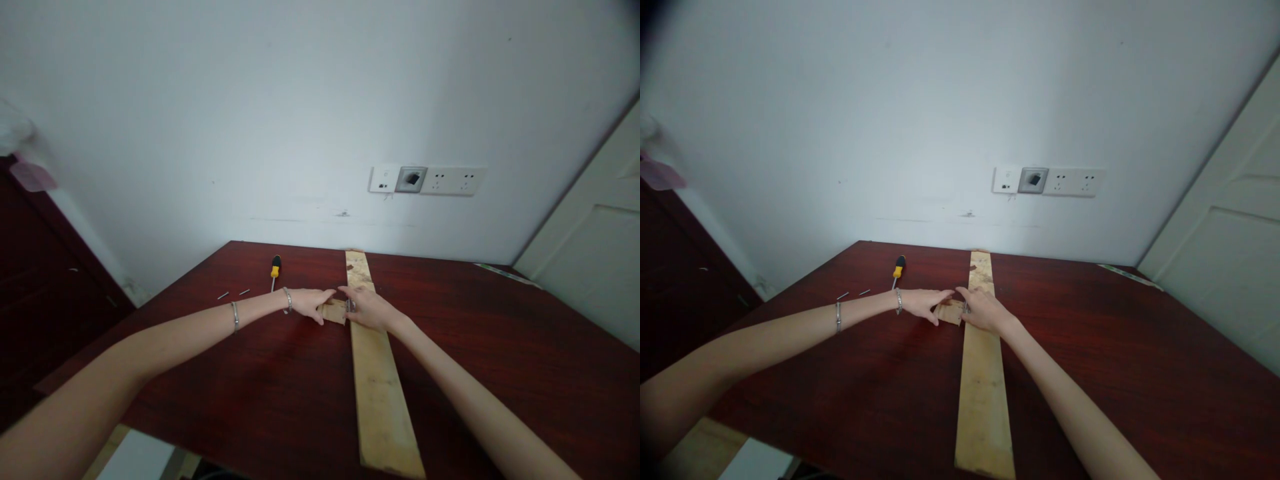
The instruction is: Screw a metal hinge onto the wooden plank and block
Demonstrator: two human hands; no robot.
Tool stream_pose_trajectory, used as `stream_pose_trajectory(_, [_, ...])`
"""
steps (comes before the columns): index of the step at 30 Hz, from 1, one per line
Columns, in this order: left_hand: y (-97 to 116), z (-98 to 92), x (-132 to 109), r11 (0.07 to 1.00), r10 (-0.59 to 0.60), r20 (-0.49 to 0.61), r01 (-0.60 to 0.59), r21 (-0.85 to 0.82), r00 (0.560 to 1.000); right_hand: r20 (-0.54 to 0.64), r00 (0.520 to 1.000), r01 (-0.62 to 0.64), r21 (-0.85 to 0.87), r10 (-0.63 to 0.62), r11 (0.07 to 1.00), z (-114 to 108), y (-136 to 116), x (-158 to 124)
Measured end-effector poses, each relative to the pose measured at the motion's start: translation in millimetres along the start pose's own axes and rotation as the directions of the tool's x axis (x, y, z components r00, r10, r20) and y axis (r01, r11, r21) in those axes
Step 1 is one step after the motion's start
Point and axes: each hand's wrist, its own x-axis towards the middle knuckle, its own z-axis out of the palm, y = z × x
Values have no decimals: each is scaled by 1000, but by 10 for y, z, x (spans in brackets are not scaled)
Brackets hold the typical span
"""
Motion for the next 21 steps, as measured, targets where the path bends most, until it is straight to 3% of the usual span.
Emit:
stream_pose_trajectory(12, [-36, 31, 20, 997, 11, -71, -16, -72, 997, 79, 997, 11, -115, -1, 993, -31, -47, 85])
stream_pose_trajectory(21, [-15, 2, -131, 996, -16, -111, 6, -89, 994, 13, 1000, 19, 155, -21, 988, 2, 63, 28])
